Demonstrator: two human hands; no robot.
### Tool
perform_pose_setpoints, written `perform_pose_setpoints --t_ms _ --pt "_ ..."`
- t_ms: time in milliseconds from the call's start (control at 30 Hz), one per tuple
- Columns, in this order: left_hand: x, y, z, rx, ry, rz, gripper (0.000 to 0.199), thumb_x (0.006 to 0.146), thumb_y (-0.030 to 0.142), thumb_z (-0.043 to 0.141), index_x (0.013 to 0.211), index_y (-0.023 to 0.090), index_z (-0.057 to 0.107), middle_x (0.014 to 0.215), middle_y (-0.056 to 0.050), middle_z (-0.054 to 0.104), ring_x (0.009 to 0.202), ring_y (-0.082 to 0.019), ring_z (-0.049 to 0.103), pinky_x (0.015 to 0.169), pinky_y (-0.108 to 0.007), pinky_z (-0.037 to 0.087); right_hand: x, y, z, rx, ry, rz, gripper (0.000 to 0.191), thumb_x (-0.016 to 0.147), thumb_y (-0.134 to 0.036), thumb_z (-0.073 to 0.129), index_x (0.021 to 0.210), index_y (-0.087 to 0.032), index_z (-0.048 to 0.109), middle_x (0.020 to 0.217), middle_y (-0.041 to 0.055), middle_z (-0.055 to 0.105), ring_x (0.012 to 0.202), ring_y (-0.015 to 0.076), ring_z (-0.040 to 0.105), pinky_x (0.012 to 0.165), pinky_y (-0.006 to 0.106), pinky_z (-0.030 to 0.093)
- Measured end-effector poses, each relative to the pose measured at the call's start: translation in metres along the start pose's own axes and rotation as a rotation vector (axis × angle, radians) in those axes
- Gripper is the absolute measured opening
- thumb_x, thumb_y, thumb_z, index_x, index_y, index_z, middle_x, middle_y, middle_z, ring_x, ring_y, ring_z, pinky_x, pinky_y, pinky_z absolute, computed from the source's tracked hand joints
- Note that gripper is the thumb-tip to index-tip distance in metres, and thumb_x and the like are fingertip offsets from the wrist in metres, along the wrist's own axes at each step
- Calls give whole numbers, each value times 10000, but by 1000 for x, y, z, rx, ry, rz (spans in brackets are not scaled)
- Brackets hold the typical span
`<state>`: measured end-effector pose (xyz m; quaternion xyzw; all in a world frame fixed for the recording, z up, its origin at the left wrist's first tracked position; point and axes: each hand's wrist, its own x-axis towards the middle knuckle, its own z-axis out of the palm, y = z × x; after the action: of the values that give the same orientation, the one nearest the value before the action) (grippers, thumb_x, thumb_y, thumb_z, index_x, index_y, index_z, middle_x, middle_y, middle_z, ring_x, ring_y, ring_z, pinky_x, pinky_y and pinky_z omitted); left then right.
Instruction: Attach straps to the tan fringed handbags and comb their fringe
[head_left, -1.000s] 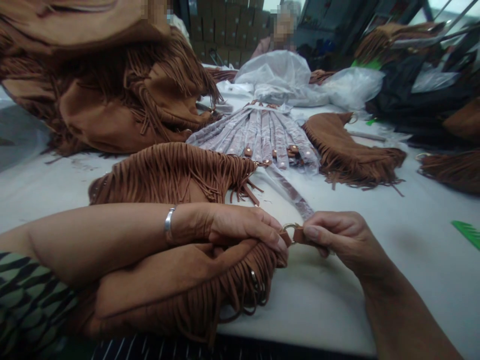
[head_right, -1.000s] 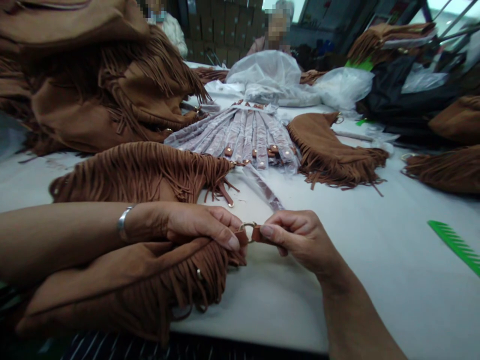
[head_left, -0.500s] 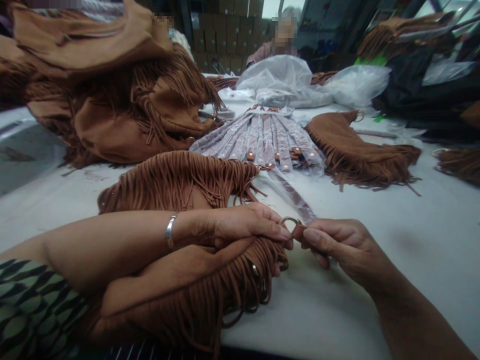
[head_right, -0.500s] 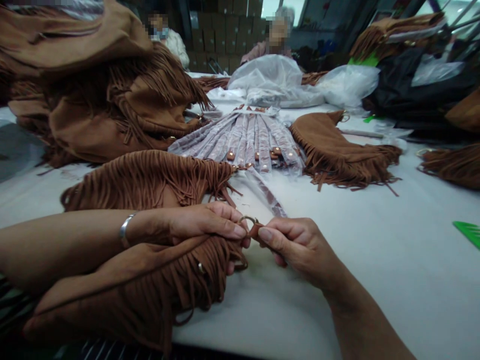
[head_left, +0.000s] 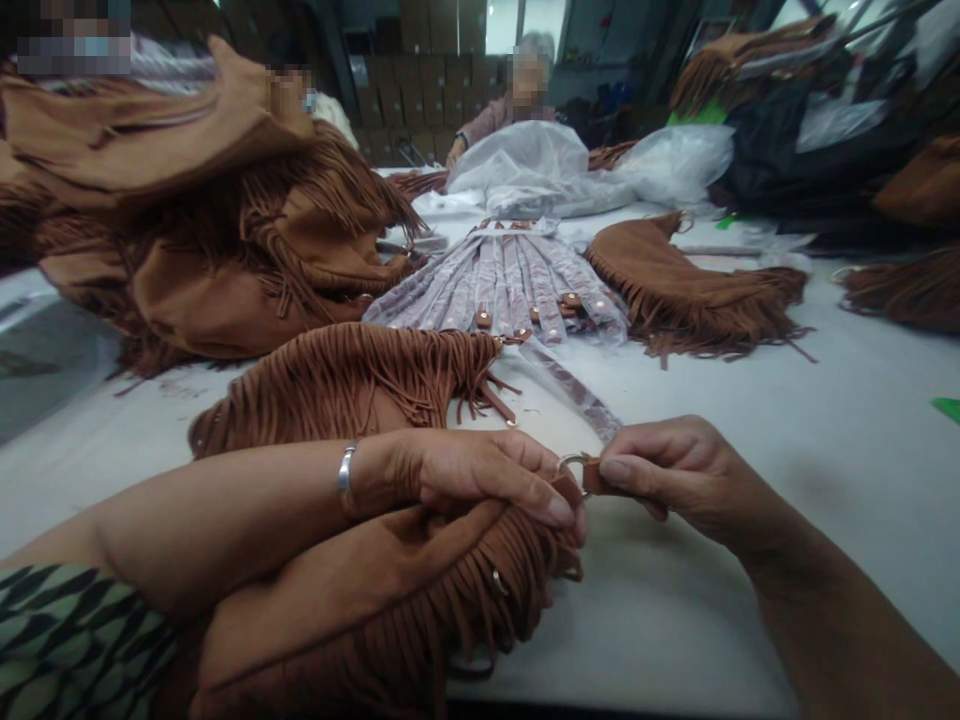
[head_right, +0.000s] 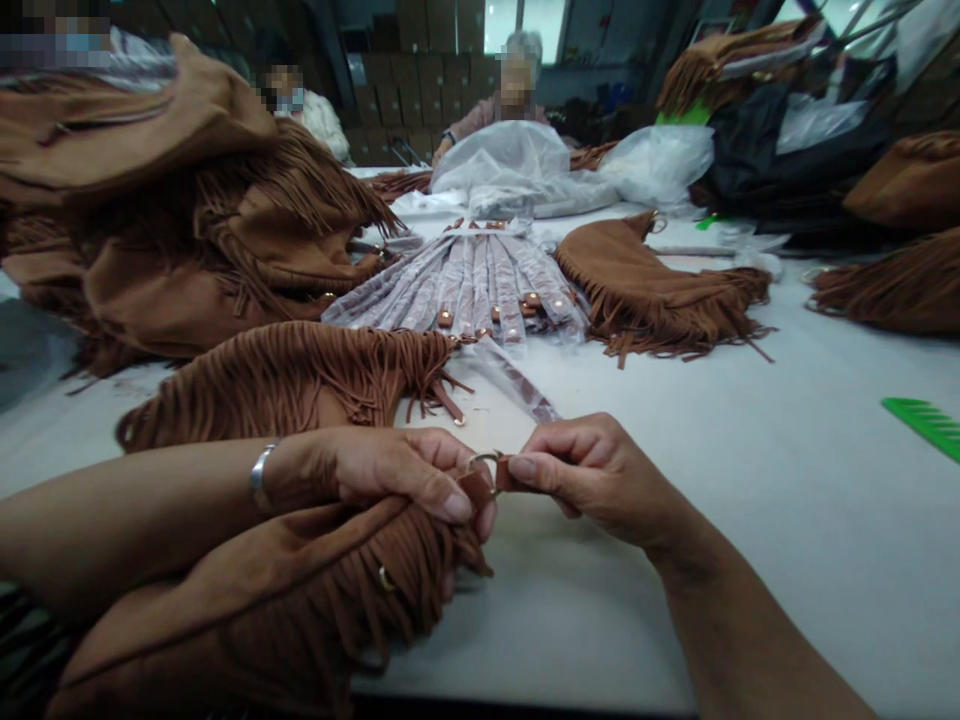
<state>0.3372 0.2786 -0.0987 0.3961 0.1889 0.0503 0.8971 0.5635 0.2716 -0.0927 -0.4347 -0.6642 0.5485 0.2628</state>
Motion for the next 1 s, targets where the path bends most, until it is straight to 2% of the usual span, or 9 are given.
perform_pose_setpoints --t_ms 133,267,367,467,567,633,767,900,1000 --pt "4 -3 7 22 225 159 266 670 306 749 769 99 615 684 -7 584 599 -81 548 605 -189 456 3 -1 4 6 28 11 463 746 -538 666 571 -115 595 412 -29 414 379 46 327 363 178 191" --pt "6 -5 9 111 302 268 279 698 330 730 727 86 597 670 -7 551 594 -59 500 587 -156 414 5 -4 10 119 -47 93 497 739 -590 641 601 -113 603 406 -22 443 351 53 358 363 184 198" --pt "6 -3 7 125 315 297 271 715 325 722 742 85 601 697 -17 567 610 -62 522 606 -152 423 5 -3 13 159 -70 117 486 752 -583 631 627 -113 614 403 -16 460 351 59 365 369 188 225" --pt "3 -1 2 108 272 193 308 768 388 672 816 91 610 682 -38 597 550 -92 551 564 -193 441 4 -2 11 148 -48 102 478 732 -580 655 624 -115 620 428 -15 468 371 63 377 368 186 252" --pt "0 2 -2 52 192 61 453 814 534 570 885 90 630 699 -66 625 537 -131 576 554 -243 468 2 -1 7 124 -4 69 473 700 -578 683 610 -117 627 449 -25 436 379 57 362 356 181 242" --pt "0 3 -4 -1 115 3 538 791 604 554 904 85 642 713 -73 632 559 -148 588 582 -274 488 1 -2 3 97 1 57 458 706 -566 681 625 -117 648 433 -33 403 371 52 333 355 181 209" --pt "3 0 -3 -18 4 7 497 769 540 614 894 59 638 688 -78 622 576 -165 594 637 -306 495 -1 -4 -1 56 17 35 432 719 -550 670 661 -122 684 424 -22 416 380 61 329 365 192 199" --pt "2 -2 1 1 106 117 388 826 452 580 900 73 617 707 -77 617 542 -135 569 634 -294 477 0 -5 2 39 76 24 446 708 -555 682 581 -130 625 414 -22 420 382 58 323 367 191 192" --pt "0 0 1 45 248 181 363 802 431 632 833 70 627 693 -57 602 561 -102 549 632 -235 452 -1 -3 7 76 20 48 468 738 -566 653 578 -130 594 408 -19 439 375 60 350 372 188 223"
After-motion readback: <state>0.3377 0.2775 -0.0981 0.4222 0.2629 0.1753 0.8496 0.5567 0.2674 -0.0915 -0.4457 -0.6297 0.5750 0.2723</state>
